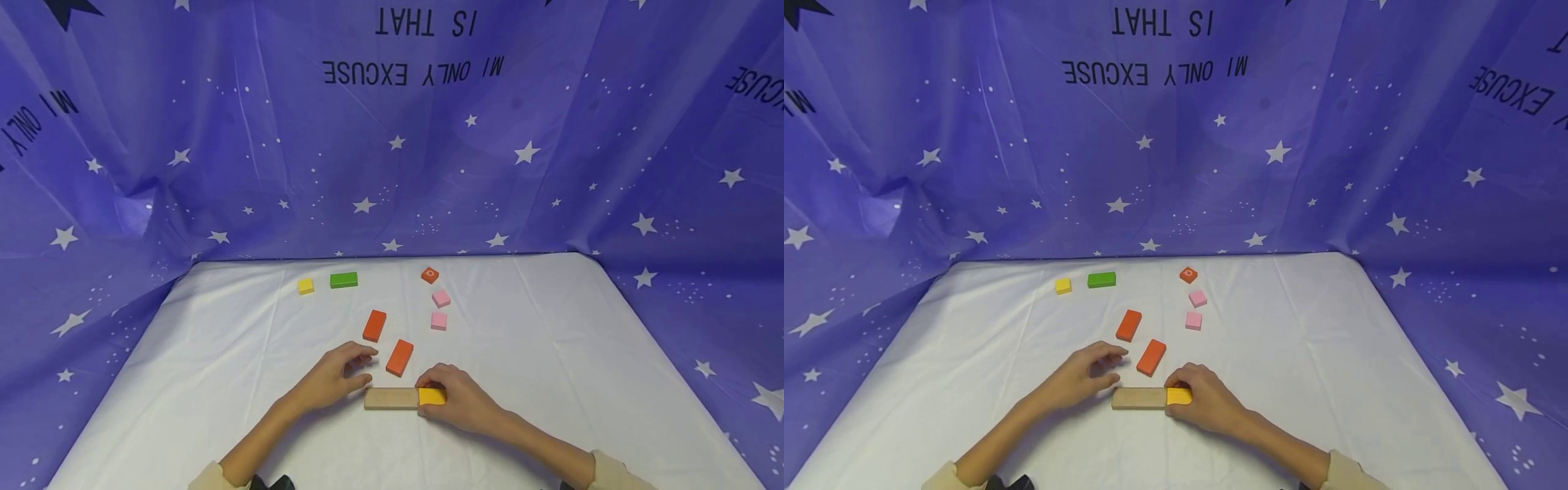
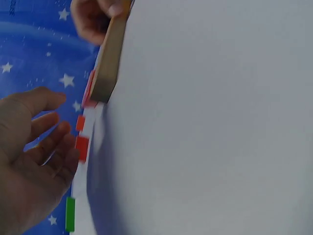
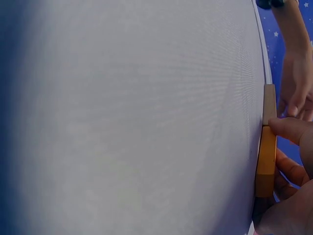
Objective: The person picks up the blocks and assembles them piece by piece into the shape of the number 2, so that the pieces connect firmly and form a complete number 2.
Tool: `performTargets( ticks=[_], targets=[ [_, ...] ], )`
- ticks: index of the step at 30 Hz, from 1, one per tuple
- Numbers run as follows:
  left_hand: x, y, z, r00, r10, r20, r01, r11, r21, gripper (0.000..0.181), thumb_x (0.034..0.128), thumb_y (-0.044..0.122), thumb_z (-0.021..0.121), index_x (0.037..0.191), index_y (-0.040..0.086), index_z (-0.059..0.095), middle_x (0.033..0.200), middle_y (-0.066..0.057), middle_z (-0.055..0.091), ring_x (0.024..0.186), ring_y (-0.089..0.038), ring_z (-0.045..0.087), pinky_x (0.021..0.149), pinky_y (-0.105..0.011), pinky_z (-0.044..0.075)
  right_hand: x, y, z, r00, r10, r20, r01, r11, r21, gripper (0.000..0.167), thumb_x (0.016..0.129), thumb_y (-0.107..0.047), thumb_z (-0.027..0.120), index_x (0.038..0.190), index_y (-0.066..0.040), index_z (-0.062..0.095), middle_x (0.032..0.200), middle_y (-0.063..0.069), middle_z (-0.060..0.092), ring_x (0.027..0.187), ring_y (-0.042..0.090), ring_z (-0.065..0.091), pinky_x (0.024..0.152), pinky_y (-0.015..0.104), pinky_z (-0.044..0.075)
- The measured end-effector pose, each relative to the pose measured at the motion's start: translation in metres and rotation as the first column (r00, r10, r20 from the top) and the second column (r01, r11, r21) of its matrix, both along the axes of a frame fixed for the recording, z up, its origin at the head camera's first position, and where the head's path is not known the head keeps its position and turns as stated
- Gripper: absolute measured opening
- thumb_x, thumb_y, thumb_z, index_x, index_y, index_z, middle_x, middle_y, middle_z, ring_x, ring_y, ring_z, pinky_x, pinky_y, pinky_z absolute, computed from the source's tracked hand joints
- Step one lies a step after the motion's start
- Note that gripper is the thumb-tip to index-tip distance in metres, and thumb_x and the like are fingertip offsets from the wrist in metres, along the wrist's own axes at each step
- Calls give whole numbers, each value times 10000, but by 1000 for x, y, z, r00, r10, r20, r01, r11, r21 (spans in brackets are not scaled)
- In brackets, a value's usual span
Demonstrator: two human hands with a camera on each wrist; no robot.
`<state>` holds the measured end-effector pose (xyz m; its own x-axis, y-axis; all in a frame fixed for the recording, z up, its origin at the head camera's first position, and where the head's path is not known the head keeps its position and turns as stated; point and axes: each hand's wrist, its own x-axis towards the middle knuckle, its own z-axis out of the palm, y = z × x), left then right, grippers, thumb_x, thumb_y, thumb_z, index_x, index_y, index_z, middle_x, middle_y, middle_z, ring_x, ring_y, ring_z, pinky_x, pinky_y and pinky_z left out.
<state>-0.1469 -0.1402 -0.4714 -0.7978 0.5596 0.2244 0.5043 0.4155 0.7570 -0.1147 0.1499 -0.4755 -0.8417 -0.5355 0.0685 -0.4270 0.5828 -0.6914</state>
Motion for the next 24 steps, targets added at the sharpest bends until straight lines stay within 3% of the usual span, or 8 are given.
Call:
performTargets(
  ticks=[5, 8, 17, 24],
  targets=[
    [-25, -6, 7, 996, 85, 32, -85, 996, 11, 473, 895, 61, 732, 1333, -23, 572, 1243, -155, 621, 1133, -324, 599, 932, -467, 518, 1, 0, -1, 1000, -3, -3, 3, 1000, -12, 275, 805, -260, 846, 1025, -195, 695, 969, -122, 625, 879, 88, 539, 798, 291, 478],
    [-40, -9, 8, 993, 100, 58, -99, 995, -15, 538, 886, 67, 743, 1370, -38, 530, 1324, -182, 578, 1215, -351, 564, 998, -484, 481, 1, 0, -1, 1000, -2, -3, 2, 1000, -12, 274, 807, -274, 847, 1023, -202, 695, 970, -129, 621, 881, 87, 536, 797, 288, 474],
    [-76, -7, 4, 994, 38, 106, -28, 995, -94, 681, 850, 95, 770, 1432, -66, 456, 1418, -224, 501, 1308, -376, 475, 1096, -486, 386, 1, -1, -1, 1000, 7, -9, -7, 1000, -23, 261, 818, -259, 841, 1024, -194, 694, 971, -124, 624, 869, 88, 534, 787, 284, 478],
    [-88, -3, 0, 993, 23, 116, 0, 981, -194, 743, 831, 144, 785, 1474, -13, 445, 1478, -200, 463, 1366, -384, 386, 1151, -509, 289, 1, 0, -3, 1000, -1, -5, 1, 1000, -5, 257, 820, -246, 837, 1035, -199, 703, 976, -150, 625, 886, 75, 533, 814, 289, 480]
  ],
)
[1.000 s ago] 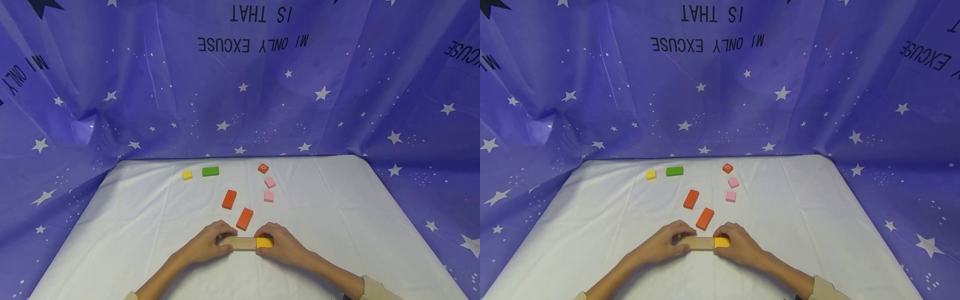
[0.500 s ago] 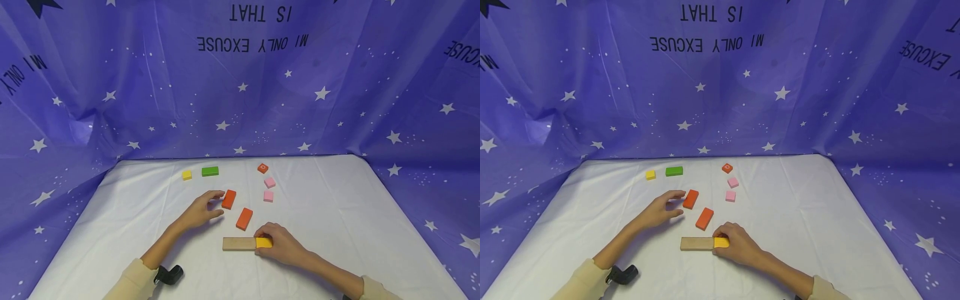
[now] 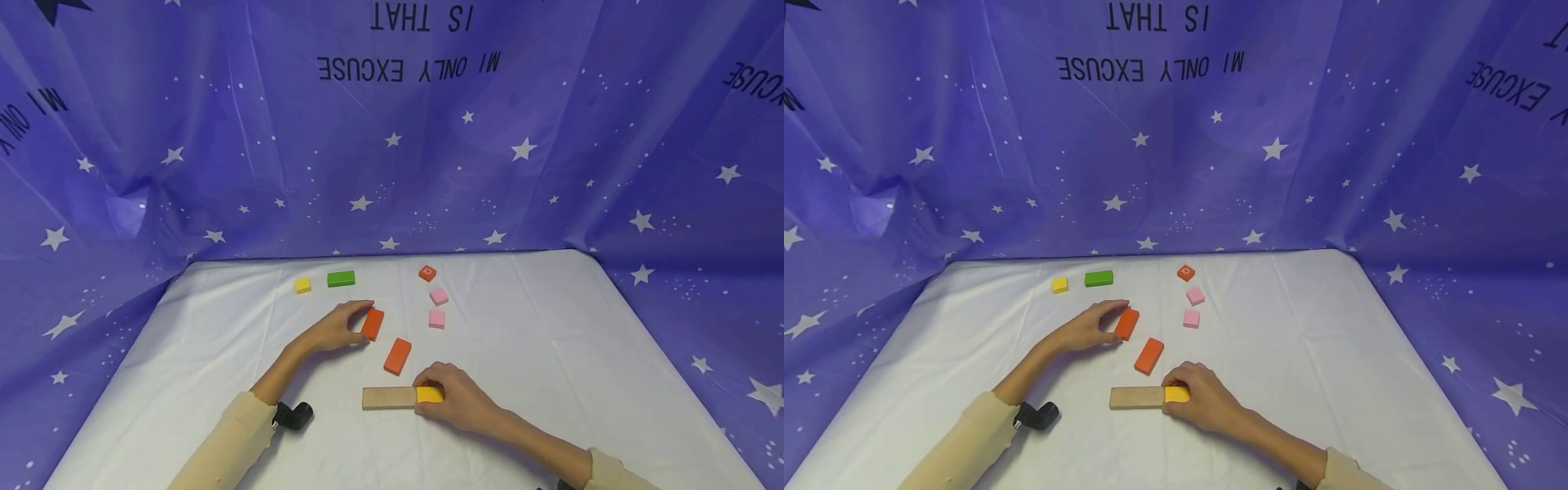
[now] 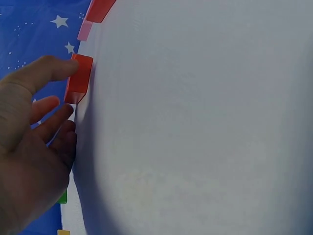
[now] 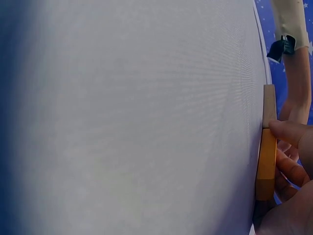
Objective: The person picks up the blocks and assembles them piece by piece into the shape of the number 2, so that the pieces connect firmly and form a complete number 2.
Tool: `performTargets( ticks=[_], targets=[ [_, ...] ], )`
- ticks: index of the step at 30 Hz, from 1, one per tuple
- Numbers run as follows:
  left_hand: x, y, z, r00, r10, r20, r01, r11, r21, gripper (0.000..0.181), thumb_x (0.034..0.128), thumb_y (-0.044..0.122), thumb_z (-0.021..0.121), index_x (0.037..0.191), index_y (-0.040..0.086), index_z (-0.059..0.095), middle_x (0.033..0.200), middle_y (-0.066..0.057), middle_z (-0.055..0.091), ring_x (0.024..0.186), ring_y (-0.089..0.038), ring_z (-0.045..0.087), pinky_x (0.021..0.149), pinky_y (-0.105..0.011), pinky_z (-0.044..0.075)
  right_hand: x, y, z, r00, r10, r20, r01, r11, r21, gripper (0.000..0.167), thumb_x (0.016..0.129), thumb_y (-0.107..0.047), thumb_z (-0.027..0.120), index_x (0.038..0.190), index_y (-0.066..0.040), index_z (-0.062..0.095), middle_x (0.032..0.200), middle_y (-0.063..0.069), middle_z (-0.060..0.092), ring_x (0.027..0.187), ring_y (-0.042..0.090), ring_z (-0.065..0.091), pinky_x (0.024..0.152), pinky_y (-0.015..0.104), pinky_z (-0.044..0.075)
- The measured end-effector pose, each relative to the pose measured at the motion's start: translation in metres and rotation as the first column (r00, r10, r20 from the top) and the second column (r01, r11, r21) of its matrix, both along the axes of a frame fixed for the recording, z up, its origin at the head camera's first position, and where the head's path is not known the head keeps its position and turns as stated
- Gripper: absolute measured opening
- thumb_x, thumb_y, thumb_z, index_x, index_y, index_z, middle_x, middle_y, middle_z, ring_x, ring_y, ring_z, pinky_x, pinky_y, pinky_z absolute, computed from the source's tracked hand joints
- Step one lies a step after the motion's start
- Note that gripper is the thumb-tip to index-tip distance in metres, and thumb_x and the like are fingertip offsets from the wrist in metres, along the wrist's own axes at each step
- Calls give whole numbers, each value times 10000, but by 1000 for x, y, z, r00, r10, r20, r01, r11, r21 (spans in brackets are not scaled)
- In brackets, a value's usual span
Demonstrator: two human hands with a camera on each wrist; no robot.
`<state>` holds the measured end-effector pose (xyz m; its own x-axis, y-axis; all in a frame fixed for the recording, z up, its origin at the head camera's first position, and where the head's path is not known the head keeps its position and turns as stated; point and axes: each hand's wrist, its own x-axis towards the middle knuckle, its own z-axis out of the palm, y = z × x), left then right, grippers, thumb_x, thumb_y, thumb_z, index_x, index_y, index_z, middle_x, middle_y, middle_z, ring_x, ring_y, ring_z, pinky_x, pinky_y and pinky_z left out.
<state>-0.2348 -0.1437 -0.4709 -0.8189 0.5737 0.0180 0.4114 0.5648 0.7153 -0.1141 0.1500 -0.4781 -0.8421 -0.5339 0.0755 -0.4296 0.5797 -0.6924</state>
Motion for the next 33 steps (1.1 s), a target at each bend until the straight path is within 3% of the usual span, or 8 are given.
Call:
performTargets(
  ticks=[9, 19, 33],
  targets=[
    [-3, 3, -1, 1000, -17, 24, 18, 999, -41, 741, 828, 170, 780, 1483, 37, 462, 1468, -169, 483, 1275, -350, 409, 1084, -511, 359, 0, 0, -1, 999, 16, -32, -17, 999, -27, 241, 820, -256, 840, 1018, -209, 711, 973, -156, 633, 887, 79, 540, 807, 292, 479],
    [-3, -3, -3, 999, -16, 46, 14, 999, 45, 652, 793, 164, 822, 1378, 41, 560, 1403, -167, 528, 1305, -344, 444, 1121, -498, 338, -1, -2, -2, 999, 17, -29, -18, 999, -36, 242, 808, -261, 848, 1006, -209, 718, 958, -162, 635, 887, 78, 539, 808, 299, 461],
    [22, -8, 4, 994, -81, 68, 77, 995, 57, 617, 784, 138, 813, 1348, 66, 574, 1352, -101, 561, 1319, -311, 459, 1137, -498, 318, -2, -3, -3, 1000, 3, -2, -3, 1000, 0, 248, 810, -267, 843, 1019, -222, 717, 961, -179, 625, 909, 74, 528, 826, 308, 463]
  ],
)
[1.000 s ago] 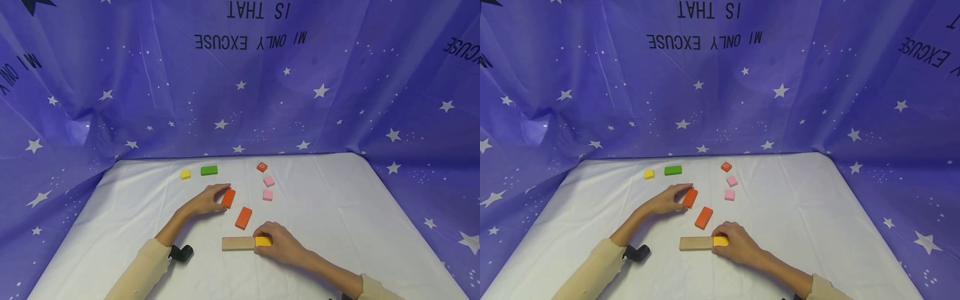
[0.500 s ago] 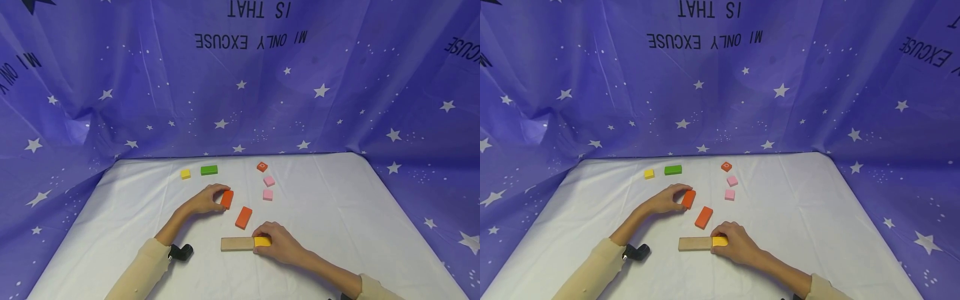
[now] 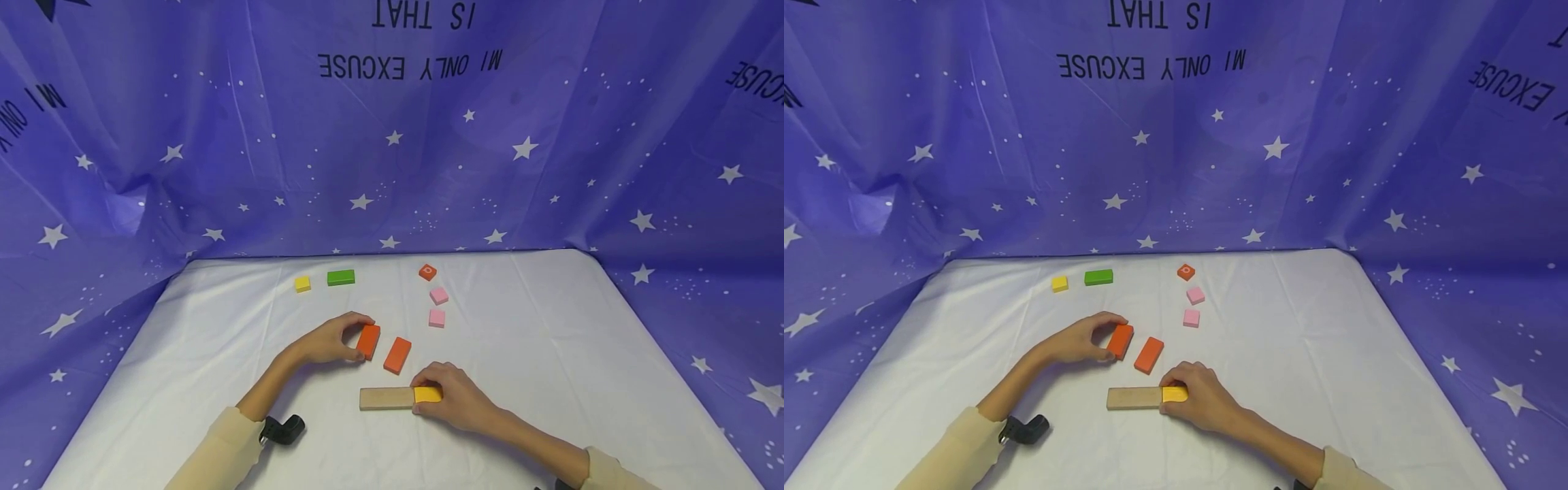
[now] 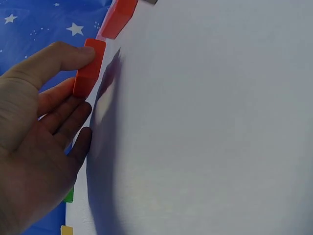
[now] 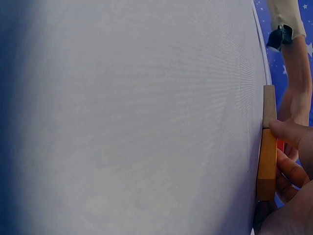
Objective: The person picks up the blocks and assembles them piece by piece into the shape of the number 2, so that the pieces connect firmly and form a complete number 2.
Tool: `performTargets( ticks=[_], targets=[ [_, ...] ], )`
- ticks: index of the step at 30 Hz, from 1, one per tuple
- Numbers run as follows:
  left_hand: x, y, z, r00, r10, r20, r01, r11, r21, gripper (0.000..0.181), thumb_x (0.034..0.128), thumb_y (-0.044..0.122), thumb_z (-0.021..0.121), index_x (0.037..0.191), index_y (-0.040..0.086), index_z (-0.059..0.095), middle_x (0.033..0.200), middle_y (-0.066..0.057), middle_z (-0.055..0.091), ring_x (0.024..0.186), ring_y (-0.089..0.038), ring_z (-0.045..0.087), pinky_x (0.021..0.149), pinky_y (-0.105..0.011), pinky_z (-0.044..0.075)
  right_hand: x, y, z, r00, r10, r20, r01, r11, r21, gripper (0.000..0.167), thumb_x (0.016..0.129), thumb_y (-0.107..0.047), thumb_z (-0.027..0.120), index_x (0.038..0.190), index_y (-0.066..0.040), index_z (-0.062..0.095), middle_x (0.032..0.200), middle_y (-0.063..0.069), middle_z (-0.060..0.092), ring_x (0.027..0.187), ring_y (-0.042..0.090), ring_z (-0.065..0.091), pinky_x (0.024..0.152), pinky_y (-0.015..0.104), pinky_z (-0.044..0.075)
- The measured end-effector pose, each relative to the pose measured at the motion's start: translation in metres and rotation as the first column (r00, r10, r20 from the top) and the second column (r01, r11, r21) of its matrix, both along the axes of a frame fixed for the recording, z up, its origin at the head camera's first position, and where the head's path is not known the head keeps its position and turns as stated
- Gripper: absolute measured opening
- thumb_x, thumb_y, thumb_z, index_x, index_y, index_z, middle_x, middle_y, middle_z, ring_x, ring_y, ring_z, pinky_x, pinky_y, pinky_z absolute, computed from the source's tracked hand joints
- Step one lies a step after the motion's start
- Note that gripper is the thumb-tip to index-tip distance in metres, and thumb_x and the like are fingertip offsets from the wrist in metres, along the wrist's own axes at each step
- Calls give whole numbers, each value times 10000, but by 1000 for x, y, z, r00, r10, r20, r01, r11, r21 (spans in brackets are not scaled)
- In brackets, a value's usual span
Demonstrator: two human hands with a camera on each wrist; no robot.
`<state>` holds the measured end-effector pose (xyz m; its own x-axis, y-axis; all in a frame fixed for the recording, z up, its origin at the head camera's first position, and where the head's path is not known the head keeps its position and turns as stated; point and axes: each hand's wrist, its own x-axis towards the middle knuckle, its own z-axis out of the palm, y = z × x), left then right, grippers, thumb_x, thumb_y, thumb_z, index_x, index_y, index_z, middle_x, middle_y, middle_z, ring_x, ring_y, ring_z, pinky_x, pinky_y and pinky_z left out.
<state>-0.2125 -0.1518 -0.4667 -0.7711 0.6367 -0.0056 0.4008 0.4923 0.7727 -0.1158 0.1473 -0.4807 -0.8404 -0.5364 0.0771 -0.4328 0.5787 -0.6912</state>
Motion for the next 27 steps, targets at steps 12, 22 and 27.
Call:
performTargets(
  ticks=[12, 22, 27],
  targets=[
    [23, 1, -2, 999, -45, 14, 45, 999, -4, 616, 761, 138, 821, 1327, 89, 583, 1323, -34, 575, 1276, -248, 489, 1115, -463, 352, 1, 0, 1, 1000, 15, -15, -16, 1000, -25, 236, 820, -292, 839, 1008, -220, 715, 973, -164, 639, 910, 92, 534, 820, 317, 463],
    [28, 4, -2, 998, -56, 2, 56, 998, -16, 618, 759, 162, 840, 1322, 97, 594, 1324, -32, 580, 1272, -233, 494, 1111, -453, 359, 1, 0, 3, 1000, 10, -18, -10, 1000, -8, 239, 822, -299, 836, 1013, -224, 714, 973, -147, 644, 903, 93, 533, 810, 316, 459],
    [28, 6, 0, 998, -67, -9, 66, 997, -39, 619, 755, 194, 848, 1317, 102, 607, 1323, -46, 581, 1263, -249, 498, 1101, -470, 364, 1, 0, 2, 1000, 7, -27, -8, 1000, -3, 241, 819, -303, 838, 1011, -226, 714, 981, -149, 650, 914, 98, 540, 820, 325, 462]
  ],
)
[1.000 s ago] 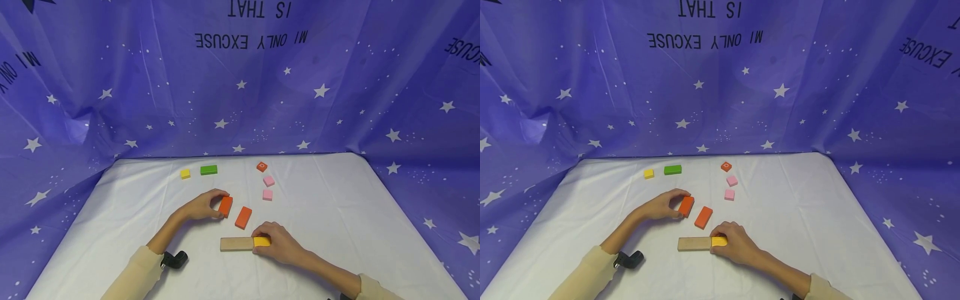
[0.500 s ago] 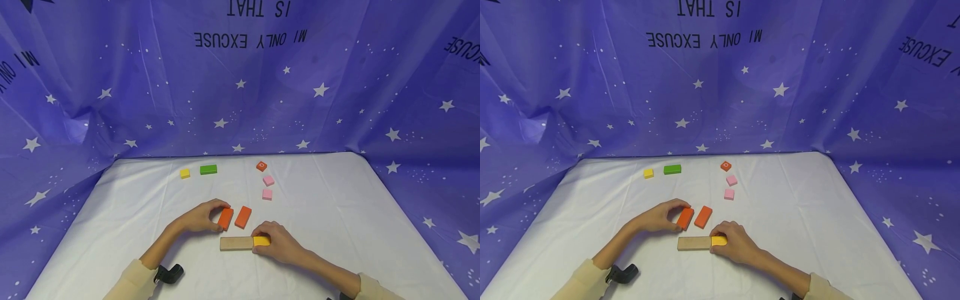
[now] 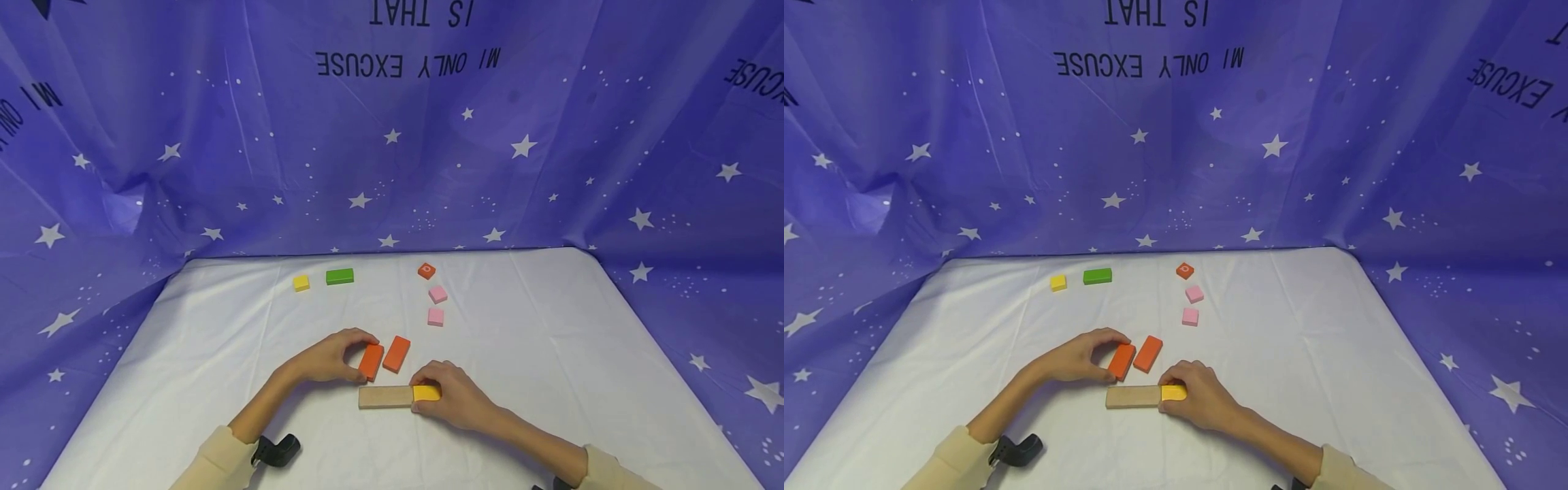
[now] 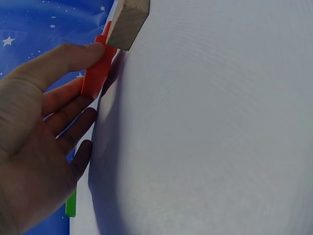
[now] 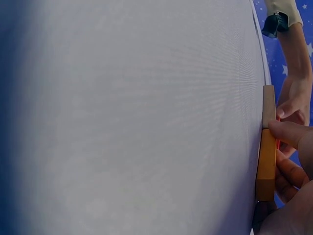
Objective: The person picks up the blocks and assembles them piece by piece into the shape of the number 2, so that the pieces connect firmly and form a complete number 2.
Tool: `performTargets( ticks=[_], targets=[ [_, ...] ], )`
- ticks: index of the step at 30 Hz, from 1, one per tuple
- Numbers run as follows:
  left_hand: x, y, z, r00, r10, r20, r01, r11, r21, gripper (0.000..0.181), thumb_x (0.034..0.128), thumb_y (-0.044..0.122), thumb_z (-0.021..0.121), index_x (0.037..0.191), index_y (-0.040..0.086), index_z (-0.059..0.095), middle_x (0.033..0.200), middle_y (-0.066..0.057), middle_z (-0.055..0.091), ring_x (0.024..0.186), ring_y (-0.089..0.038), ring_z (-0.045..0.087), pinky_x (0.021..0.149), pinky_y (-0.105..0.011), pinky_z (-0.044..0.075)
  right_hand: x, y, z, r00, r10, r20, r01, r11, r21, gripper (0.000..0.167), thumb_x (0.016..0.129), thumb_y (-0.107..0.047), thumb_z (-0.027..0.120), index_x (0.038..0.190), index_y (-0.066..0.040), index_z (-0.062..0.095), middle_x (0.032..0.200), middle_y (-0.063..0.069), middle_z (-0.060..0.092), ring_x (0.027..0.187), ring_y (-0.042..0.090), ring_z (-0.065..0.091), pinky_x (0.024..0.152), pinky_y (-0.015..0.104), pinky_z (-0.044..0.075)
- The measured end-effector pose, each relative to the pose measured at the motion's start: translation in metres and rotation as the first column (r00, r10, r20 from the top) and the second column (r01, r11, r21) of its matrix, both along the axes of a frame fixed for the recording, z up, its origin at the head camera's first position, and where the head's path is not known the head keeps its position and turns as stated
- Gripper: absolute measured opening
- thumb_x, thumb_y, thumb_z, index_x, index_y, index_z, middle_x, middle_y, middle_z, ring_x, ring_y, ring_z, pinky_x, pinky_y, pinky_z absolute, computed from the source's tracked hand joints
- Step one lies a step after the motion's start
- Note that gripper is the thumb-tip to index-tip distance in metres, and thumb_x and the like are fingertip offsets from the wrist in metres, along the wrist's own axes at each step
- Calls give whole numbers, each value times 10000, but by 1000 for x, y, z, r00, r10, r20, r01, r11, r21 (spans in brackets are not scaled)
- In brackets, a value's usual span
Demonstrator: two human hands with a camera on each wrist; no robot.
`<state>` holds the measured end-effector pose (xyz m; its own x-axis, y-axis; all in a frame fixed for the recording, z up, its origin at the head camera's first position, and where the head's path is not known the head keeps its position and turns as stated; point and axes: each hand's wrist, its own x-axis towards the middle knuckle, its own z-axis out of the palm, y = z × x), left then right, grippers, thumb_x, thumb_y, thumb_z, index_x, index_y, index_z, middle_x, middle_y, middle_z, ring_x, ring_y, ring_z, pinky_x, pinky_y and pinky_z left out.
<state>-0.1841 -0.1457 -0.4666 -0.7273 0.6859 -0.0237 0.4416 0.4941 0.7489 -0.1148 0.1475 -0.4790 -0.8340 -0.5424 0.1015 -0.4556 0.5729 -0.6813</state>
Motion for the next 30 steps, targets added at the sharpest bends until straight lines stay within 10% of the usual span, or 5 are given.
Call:
performTargets(
  ticks=[30],
  targets=[
    [4, 11, -1, 1000, 19, 6, -19, 998, -57, 604, 774, 227, 834, 1331, 141, 615, 1350, -32, 571, 1279, -273, 455, 1082, -520, 357, 0, -2, -1, 1000, -24, 19, 23, 999, 28, 254, 806, -305, 848, 1008, -234, 711, 989, -147, 649, 924, 109, 533, 821, 343, 455]
  ],
)
